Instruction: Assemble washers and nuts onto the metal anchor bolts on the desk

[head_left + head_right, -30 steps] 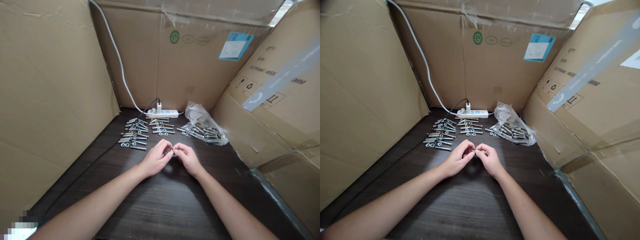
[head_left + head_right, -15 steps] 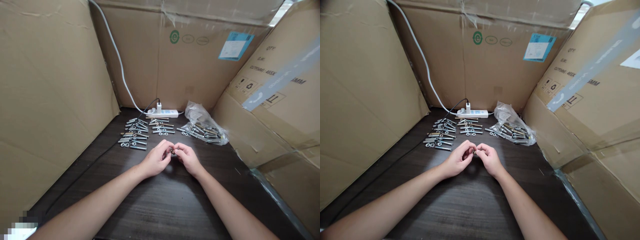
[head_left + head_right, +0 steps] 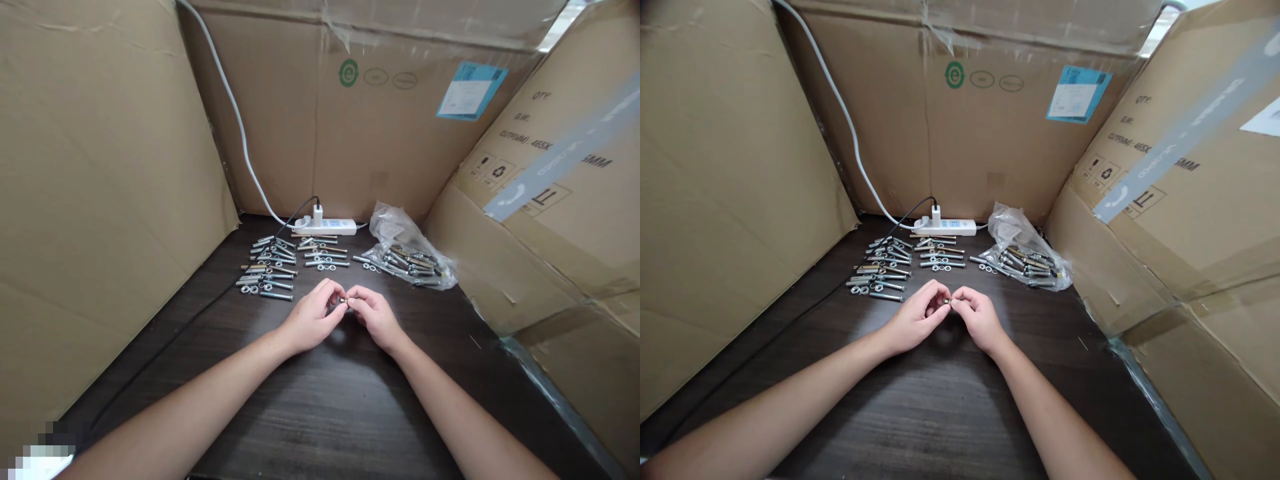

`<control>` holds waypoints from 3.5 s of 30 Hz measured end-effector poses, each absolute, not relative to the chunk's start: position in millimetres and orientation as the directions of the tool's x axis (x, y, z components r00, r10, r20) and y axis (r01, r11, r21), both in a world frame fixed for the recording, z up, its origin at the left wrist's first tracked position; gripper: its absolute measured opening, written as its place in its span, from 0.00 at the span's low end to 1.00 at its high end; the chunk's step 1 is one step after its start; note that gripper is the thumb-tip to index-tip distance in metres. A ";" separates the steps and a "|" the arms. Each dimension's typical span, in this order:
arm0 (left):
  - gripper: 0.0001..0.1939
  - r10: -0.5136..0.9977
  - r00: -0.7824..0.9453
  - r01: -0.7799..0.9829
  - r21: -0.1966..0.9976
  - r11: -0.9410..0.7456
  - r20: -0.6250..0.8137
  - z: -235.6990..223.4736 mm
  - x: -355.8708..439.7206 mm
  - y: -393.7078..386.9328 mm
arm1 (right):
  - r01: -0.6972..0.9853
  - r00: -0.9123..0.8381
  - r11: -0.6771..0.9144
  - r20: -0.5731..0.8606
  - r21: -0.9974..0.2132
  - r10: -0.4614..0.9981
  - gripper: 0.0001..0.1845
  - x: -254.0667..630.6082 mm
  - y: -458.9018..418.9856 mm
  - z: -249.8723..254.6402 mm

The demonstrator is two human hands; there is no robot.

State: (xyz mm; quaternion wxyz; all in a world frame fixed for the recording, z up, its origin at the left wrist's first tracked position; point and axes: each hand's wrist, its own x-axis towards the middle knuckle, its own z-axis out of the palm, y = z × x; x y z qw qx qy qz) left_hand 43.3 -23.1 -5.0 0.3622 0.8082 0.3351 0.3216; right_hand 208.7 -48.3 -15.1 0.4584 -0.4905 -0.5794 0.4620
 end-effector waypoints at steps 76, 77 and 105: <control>0.11 0.729 0.603 0.232 0.803 -0.550 0.325 -5.8 42.9 -23.2 | 0.012 -0.181 -0.016 -0.018 -1.000 0.983 0.18 211.5 -48.9 -5.3; 0.10 0.733 0.602 0.235 0.808 -0.541 0.316 -5.3 42.8 -23.5 | 0.021 -0.178 -0.013 -0.017 -1.000 0.984 0.19 211.0 -48.9 -5.0; 0.10 0.676 0.652 0.293 0.708 -0.643 0.343 0.9 40.0 -25.6 | 0.057 -0.198 0.010 -0.001 -0.998 0.980 0.20 211.8 -49.9 -3.1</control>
